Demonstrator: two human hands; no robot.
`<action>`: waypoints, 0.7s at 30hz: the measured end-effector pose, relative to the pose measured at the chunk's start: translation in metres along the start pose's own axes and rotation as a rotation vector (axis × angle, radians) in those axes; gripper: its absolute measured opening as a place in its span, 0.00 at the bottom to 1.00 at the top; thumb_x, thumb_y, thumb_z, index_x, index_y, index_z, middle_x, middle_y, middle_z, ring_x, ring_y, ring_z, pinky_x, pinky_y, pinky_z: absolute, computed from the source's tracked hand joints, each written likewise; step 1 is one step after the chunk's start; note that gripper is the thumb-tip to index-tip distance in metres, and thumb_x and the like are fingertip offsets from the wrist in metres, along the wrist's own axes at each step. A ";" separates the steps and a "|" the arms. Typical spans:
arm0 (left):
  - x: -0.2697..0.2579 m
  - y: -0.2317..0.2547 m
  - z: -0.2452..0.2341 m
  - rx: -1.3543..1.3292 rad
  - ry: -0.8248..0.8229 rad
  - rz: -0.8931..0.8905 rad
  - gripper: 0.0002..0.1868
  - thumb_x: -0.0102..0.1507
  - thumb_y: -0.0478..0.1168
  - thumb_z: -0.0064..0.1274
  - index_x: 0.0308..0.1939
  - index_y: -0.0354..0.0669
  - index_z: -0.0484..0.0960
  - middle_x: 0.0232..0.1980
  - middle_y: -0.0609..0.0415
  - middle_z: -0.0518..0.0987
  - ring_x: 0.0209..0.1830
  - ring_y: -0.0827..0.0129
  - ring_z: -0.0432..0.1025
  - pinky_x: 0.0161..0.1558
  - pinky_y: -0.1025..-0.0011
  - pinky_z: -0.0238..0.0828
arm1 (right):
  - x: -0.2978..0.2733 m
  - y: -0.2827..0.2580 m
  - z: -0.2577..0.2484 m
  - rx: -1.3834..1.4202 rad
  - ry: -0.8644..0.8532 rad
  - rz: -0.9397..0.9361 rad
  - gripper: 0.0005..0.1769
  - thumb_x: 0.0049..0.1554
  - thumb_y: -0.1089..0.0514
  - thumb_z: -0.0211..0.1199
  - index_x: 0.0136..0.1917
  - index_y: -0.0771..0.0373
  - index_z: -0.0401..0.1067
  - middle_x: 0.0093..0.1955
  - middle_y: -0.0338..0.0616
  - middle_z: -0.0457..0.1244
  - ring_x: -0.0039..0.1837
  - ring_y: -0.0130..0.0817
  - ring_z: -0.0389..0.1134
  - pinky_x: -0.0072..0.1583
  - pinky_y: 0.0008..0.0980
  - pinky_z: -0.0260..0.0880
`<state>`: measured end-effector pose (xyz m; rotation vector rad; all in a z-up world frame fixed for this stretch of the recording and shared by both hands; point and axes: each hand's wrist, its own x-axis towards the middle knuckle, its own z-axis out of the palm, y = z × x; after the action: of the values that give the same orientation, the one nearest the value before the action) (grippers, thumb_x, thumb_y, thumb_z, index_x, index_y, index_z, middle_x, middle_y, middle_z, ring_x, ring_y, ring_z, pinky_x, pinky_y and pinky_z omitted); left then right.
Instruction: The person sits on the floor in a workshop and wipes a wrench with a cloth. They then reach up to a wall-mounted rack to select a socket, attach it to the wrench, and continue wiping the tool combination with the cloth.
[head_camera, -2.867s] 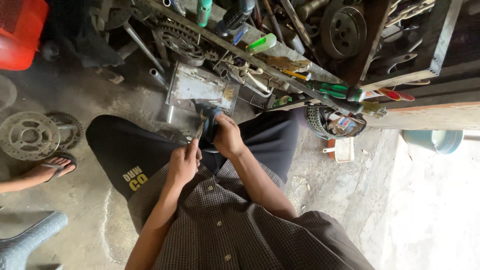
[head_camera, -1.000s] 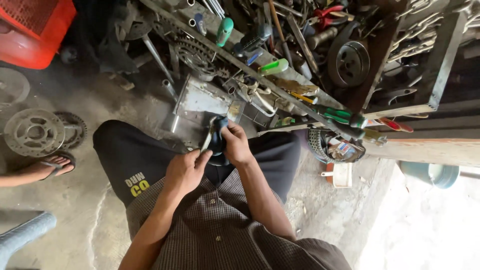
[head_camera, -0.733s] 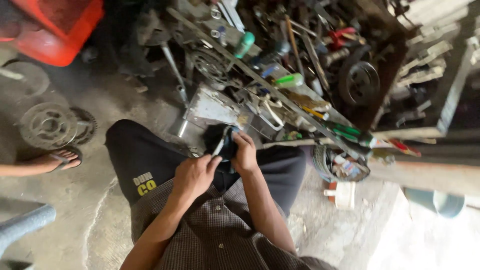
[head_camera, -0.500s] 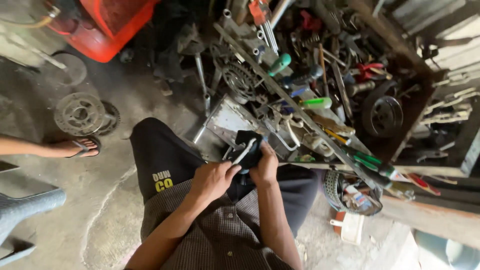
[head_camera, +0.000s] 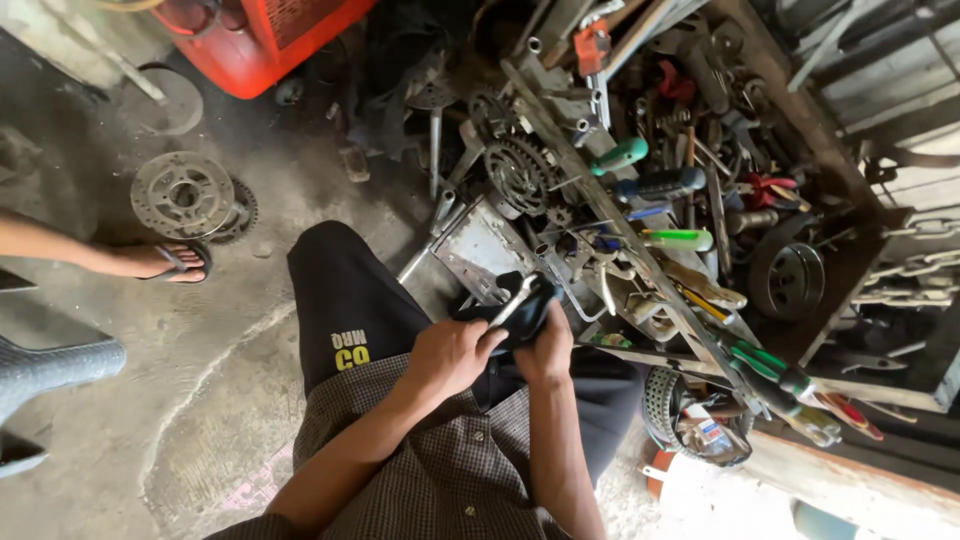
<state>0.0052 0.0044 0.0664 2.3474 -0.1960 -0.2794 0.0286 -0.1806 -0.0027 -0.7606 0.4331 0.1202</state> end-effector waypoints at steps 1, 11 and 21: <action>-0.001 0.001 -0.004 0.009 0.051 0.028 0.23 0.69 0.56 0.48 0.30 0.44 0.81 0.17 0.52 0.76 0.13 0.58 0.72 0.19 0.59 0.68 | -0.005 -0.004 0.014 0.053 0.007 0.028 0.18 0.68 0.50 0.52 0.62 0.65 0.70 0.55 0.45 0.68 0.55 0.40 0.71 0.59 0.41 0.73; -0.018 -0.021 -0.024 -0.083 0.160 0.085 0.23 0.67 0.56 0.53 0.27 0.43 0.82 0.21 0.47 0.78 0.19 0.49 0.74 0.24 0.52 0.70 | 0.002 0.019 0.010 -0.051 -0.101 -0.012 0.13 0.69 0.57 0.51 0.56 0.67 0.72 0.51 0.47 0.69 0.52 0.40 0.71 0.57 0.41 0.72; -0.023 -0.032 -0.054 -0.062 0.281 0.117 0.20 0.66 0.55 0.53 0.28 0.46 0.81 0.20 0.52 0.77 0.17 0.58 0.73 0.20 0.60 0.68 | 0.011 0.019 0.037 -0.114 -0.077 -0.116 0.11 0.71 0.61 0.49 0.55 0.68 0.71 0.51 0.47 0.69 0.52 0.40 0.71 0.57 0.42 0.74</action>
<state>-0.0010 0.0677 0.0846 2.2737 -0.1839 0.1004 0.0457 -0.1417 0.0044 -0.8881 0.3103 0.0655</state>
